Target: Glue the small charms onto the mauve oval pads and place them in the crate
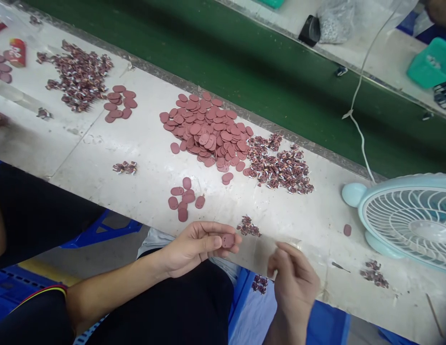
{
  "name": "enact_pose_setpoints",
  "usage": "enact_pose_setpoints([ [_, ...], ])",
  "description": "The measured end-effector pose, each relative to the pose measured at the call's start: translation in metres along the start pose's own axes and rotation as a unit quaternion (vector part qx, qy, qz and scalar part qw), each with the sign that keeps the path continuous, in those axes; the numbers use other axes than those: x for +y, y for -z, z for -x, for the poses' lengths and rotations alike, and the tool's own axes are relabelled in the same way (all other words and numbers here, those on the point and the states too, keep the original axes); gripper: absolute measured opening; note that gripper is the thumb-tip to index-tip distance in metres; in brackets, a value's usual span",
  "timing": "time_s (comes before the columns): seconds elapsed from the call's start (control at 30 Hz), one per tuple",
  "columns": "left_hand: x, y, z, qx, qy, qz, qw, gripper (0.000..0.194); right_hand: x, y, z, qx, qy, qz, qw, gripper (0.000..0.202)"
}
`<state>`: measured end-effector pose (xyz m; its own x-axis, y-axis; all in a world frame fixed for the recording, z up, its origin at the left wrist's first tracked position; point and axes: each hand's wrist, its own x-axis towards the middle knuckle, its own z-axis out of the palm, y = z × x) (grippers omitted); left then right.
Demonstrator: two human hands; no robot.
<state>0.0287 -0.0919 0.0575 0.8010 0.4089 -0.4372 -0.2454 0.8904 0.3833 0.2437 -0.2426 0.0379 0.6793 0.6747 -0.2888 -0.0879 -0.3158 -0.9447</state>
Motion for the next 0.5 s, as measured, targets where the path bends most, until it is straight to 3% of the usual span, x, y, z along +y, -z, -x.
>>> enact_pose_setpoints([
  [0.03, 0.0, 0.0, 0.0, -0.001, -0.001, -0.002, 1.0, 0.027, -0.005, -0.011, 0.001, 0.011, 0.02, 0.114, 0.993, 0.028],
  [0.17, -0.001, -0.001, 0.001, -0.008, 0.003, -0.007, 1.0, 0.026, -0.019, -0.038, -0.013, -0.084, 0.024, 0.352, 0.932, 0.041],
  [0.33, -0.003, -0.001, 0.004, 0.004, 0.006, -0.004, 1.0, 0.028, -0.025, -0.021, -0.019, -0.085, -0.006, 0.361, 0.929, 0.031],
  [0.5, -0.004, -0.002, 0.003, 0.01, 0.015, -0.009, 1.0, 0.029, -0.021, 0.0, -0.003, -0.085, -0.07, 0.219, 0.969, 0.033],
])
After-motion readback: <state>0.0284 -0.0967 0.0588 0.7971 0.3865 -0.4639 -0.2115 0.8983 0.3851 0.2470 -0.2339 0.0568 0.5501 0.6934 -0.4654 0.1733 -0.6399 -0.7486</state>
